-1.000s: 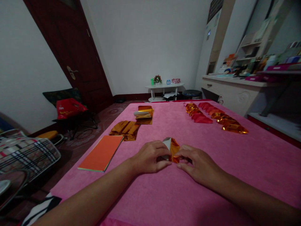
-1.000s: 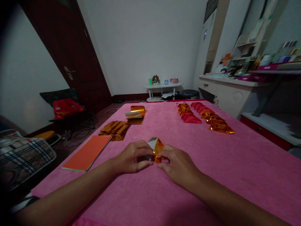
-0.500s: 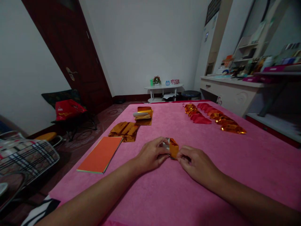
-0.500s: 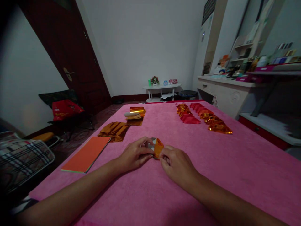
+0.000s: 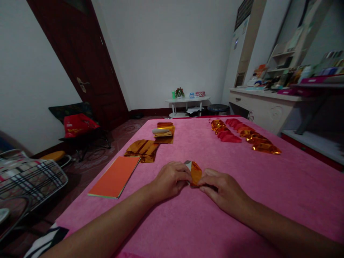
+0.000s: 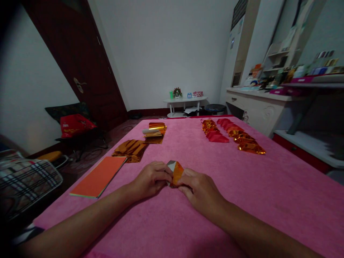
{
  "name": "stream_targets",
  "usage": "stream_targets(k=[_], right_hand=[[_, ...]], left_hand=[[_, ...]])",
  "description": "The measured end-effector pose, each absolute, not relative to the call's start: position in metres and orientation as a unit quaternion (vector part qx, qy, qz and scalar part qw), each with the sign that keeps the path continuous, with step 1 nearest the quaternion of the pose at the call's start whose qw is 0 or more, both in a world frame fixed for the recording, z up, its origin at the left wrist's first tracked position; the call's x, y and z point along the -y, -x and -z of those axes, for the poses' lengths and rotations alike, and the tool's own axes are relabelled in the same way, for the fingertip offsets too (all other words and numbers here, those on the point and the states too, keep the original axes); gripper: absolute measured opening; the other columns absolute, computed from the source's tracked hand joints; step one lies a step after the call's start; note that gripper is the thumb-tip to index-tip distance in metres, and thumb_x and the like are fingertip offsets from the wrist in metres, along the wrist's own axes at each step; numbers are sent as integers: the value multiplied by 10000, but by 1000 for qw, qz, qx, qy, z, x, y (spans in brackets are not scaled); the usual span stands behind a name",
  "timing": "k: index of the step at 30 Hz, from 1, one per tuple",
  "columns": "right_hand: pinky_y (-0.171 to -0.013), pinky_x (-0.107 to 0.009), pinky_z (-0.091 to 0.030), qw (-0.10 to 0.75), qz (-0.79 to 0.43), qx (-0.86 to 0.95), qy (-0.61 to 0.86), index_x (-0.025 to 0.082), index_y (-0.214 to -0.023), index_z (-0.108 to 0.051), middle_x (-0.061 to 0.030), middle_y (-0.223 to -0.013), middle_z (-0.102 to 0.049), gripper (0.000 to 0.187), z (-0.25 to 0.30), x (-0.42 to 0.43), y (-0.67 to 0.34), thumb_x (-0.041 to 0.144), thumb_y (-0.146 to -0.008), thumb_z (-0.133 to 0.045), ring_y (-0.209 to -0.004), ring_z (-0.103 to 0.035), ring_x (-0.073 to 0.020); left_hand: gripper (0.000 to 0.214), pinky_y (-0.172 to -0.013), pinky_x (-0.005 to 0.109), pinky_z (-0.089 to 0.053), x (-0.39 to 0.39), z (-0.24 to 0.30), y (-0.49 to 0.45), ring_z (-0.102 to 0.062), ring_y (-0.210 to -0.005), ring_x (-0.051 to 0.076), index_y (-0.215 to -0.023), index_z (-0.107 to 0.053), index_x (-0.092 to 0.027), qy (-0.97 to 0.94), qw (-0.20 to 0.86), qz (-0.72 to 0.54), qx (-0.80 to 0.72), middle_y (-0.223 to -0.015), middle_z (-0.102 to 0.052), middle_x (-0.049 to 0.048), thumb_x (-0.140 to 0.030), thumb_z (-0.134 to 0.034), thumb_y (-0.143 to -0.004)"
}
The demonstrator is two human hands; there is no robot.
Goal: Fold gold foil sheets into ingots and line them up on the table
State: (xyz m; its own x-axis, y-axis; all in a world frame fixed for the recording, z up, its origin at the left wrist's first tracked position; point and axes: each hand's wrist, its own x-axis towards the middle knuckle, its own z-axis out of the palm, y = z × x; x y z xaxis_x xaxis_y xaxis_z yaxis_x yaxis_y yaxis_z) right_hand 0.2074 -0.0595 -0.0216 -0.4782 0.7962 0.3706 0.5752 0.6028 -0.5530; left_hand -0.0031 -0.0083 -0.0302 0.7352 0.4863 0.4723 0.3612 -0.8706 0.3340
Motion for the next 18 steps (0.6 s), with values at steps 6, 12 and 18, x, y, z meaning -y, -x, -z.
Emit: stream_targets(k=[6, 12, 18], right_hand=[[-762, -293, -429, 299, -113, 862, 393, 224, -771, -665, -17, -839, -615, 96, 21, 59, -198, 165, -809, -600, -857, -548, -166], [-715, -262, -444, 317, -222, 809, 442, 198, -762, -632, -2, -843, -602, 140, 23, 55, -197, 69, -709, -628, -775, -557, -135], [-668, -246, -439, 340, -276, 784, 439, 183, -716, -627, -4, -813, -589, 149, 21, 53, -197, 45, -703, -572, -739, -555, -124]], left_hand=[[171, -792, 309, -377, 11, 23, 1, -545, -887, 164, -860, -672, -203, -937, 38, -250, -239, -935, -652, 30, -121, -533, -801], [273, -881, 360, -335, 31, 3, 7, -510, -961, 193, -969, -651, -223, -946, 47, -211, -242, -983, -631, 34, -119, -565, -732], [152, -846, 353, -361, 28, 15, 7, -535, -895, 191, -914, -674, -205, -932, 71, -233, -269, -900, -642, 54, -245, -585, -797]])
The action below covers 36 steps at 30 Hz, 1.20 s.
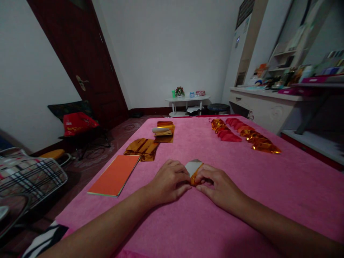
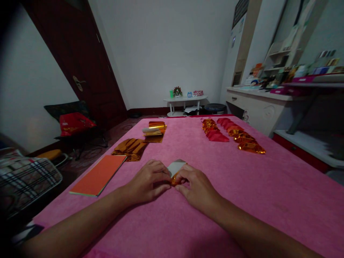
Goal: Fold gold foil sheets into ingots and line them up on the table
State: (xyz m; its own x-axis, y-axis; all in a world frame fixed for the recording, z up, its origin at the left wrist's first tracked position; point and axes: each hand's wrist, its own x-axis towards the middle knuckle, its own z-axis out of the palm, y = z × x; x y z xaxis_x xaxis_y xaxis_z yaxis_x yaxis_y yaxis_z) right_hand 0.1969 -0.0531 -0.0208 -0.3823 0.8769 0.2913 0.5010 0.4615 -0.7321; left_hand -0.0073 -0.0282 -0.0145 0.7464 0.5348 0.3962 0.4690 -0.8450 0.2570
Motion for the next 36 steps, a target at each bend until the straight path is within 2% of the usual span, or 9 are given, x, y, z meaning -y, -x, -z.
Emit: stream_targets(k=[7, 14, 20, 26, 32, 36], right_hand=[[-574, -243, -390, 342, -225, 781, 471, 172, -603, -556, -4, -712, -542, 165, 24, 48, -195, 95, -744, -524, -645, -505, -119], [-565, -238, -373, 331, -175, 782, 499, 176, -633, -546, -1, -710, -526, 135, 28, 44, -194, 87, -734, -531, -635, -497, -119], [-578, -229, -371, 331, -175, 790, 486, 184, -713, -577, 7, -743, -533, 125, 30, 45, -193, 67, -737, -541, -639, -501, -112], [-654, -252, -408, 315, -172, 811, 463, 208, -773, -659, -15, -803, -571, 175, 29, 45, -195, 79, -782, -541, -743, -544, -142], [-723, -285, -436, 264, -106, 850, 443, 211, -879, -651, -46, -905, -557, 228, 27, 56, -192, 79, -827, -472, -822, -533, -164], [-715, -300, -443, 225, -71, 870, 434, 183, -880, -623, -68, -889, -544, 230, 22, 63, -188, 74, -844, -424, -823, -515, -180]], left_hand=[[78, -725, 277, -418, 22, 26, 0, -560, -766, 155, -742, -662, -161, -884, 164, -301, -319, -777, -637, 42, -182, -594, -773], [85, -651, 241, -425, 22, 28, -3, -552, -683, 135, -677, -650, -154, -849, 214, -311, -369, -706, -615, 28, -178, -596, -738], [42, -629, 238, -422, 21, 32, -5, -542, -660, 133, -713, -641, -161, -835, 207, -324, -394, -711, -625, 16, -163, -639, -672], [113, -691, 255, -439, 23, 30, -2, -573, -740, 141, -777, -708, -191, -857, 212, -314, -349, -787, -653, 32, -163, -601, -753], [137, -741, 303, -423, 34, 15, 5, -556, -829, 180, -824, -707, -200, -923, 67, -232, -298, -863, -627, 54, -248, -583, -788], [136, -716, 277, -438, 31, 19, 4, -563, -805, 163, -832, -685, -186, -884, 109, -284, -356, -875, -622, 51, -226, -561, -794]])
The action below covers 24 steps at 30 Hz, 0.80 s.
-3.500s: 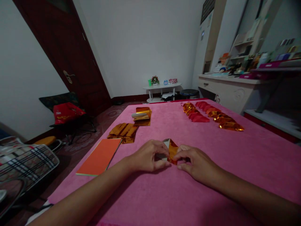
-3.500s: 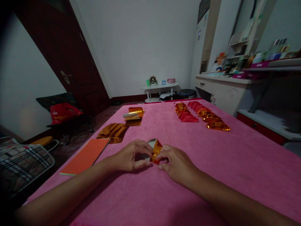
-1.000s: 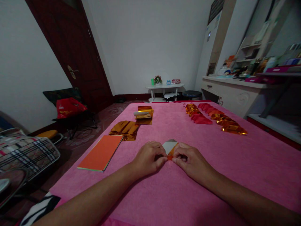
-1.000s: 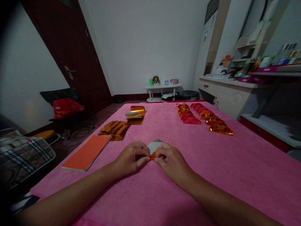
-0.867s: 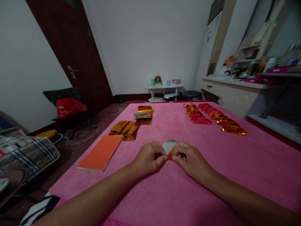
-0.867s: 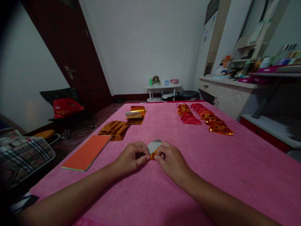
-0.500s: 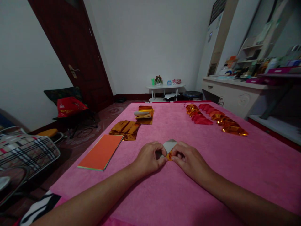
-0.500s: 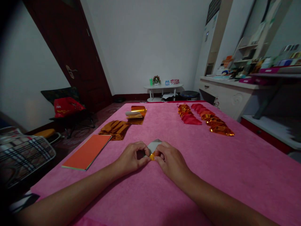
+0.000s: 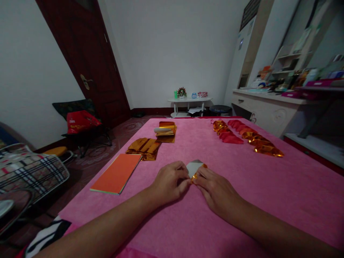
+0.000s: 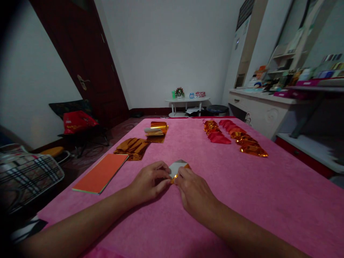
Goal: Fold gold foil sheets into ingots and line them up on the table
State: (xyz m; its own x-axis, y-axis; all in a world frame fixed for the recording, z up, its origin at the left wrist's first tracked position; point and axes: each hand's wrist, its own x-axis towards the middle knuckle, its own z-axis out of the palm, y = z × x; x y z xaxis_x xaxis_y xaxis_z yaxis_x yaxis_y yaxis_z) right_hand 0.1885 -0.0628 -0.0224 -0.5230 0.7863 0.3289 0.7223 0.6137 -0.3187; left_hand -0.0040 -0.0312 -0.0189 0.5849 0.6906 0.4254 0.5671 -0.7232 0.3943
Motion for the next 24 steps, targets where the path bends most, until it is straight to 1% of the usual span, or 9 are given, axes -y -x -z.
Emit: stream_targets(k=[3, 5, 8, 11, 13, 15, 18, 20, 24], right_hand=[[-719, -299, -449, 219, -70, 873, 430, 190, -918, -622, -70, -889, -539, 246, 20, 64, -188, 77, -850, -415, -823, -512, -179], [-726, -301, -450, 219, -70, 873, 430, 196, -943, -625, -70, -893, -540, 261, 19, 64, -188, 77, -853, -411, -827, -512, -179], [-743, -311, -450, 219, -72, 871, 433, 197, -949, -632, -71, -900, -540, 271, 20, 64, -188, 80, -860, -404, -839, -510, -182], [-752, -317, -450, 214, -76, 870, 437, 196, -962, -636, -71, -896, -539, 273, 21, 64, -189, 85, -861, -409, -848, -509, -186], [-750, -315, -450, 213, -77, 869, 440, 196, -968, -637, -72, -894, -541, 276, 21, 63, -189, 83, -861, -409, -847, -510, -186], [-747, -309, -451, 221, -74, 869, 437, 201, -972, -636, -70, -903, -544, 276, 22, 63, -189, 83, -862, -411, -848, -514, -182], [-742, -298, -451, 232, -63, 872, 426, 206, -952, -635, -66, -902, -547, 258, 22, 63, -189, 89, -862, -424, -850, -517, -178], [-737, -296, -450, 232, -58, 873, 425, 202, -930, -634, -63, -888, -545, 241, 22, 63, -189, 92, -861, -431, -844, -518, -177], [-719, -294, -448, 220, -59, 872, 432, 186, -911, -625, -65, -879, -538, 229, 22, 63, -189, 92, -865, -421, -825, -516, -175]], left_hand=[[156, -689, 265, -453, 20, 28, 5, -583, -767, 153, -903, -655, -168, -808, 174, -350, -441, -860, -644, 45, -196, -552, -789], [183, -679, 259, -464, 14, 32, 8, -601, -747, 148, -947, -638, -158, -775, 234, -368, -457, -853, -664, 41, -200, -539, -799], [209, -669, 247, -475, 9, 33, 11, -614, -721, 138, -979, -627, -146, -753, 307, -377, -444, -826, -677, 33, -186, -529, -799], [186, -711, 250, -481, 9, 31, 13, -622, -756, 139, -912, -655, -135, -749, 371, -369, -406, -824, -685, 38, -140, -522, -783], [174, -715, 255, -483, 10, 30, 13, -622, -764, 144, -905, -663, -124, -742, 417, -364, -377, -839, -687, 53, -156, -548, -779], [216, -700, 254, -484, 9, 31, 11, -617, -747, 143, -959, -651, -117, -728, 449, -376, -357, -839, -679, 60, -203, -601, -768], [284, -687, 245, -485, 10, 34, 7, -607, -727, 134, -994, -622, -116, -711, 463, -405, -341, -818, -656, 51, -223, -658, -734], [256, -658, 233, -481, 11, 35, 4, -598, -702, 128, -958, -613, -114, -705, 454, -416, -353, -797, -641, 44, -216, -661, -728], [153, -573, 206, -441, 12, 33, 1, -548, -586, 97, -838, -603, -119, -695, 409, -432, -405, -682, -600, 12, -264, -565, -806]])
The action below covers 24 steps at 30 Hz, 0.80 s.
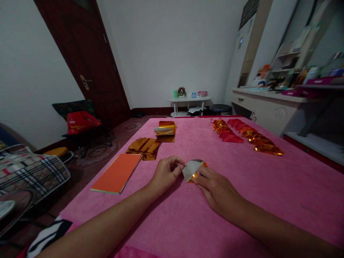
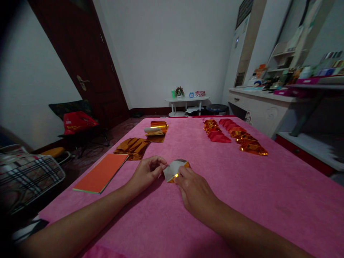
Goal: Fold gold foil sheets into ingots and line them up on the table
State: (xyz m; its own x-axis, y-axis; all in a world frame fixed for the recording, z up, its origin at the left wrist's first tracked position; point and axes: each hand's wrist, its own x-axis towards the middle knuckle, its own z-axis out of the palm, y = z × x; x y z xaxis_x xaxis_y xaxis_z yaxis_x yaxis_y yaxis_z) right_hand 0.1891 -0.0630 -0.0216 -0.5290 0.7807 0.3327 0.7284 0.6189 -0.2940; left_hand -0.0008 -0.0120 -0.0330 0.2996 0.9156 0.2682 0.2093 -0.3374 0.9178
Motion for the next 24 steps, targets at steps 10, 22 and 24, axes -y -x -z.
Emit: stream_targets(k=[10, 22, 24], right_hand=[[-735, -311, -446, 214, -69, 873, 432, 174, -906, -612, -74, -925, -537, 228, 23, 62, -189, 82, -865, -407, -850, -508, -181], [-718, -305, -446, 201, -65, 872, 441, 179, -935, -635, -74, -897, -537, 251, 23, 63, -188, 85, -862, -414, -822, -507, -178], [-714, -304, -449, 205, -62, 871, 442, 181, -939, -638, -74, -889, -539, 246, 23, 64, -189, 88, -856, -426, -820, -508, -179]], left_hand=[[233, -505, 188, -340, 8, 33, -11, -471, -525, 82, -917, -615, -161, -765, 247, -379, -459, -599, -533, -46, -146, -625, -684], [188, -739, 259, -466, 24, 20, 11, -609, -784, 150, -848, -694, -121, -805, 344, -350, -333, -830, -677, 72, -140, -510, -814], [226, -770, 262, -461, 26, 20, 9, -606, -815, 151, -875, -706, -137, -845, 293, -336, -296, -847, -681, 66, -96, -495, -806]])
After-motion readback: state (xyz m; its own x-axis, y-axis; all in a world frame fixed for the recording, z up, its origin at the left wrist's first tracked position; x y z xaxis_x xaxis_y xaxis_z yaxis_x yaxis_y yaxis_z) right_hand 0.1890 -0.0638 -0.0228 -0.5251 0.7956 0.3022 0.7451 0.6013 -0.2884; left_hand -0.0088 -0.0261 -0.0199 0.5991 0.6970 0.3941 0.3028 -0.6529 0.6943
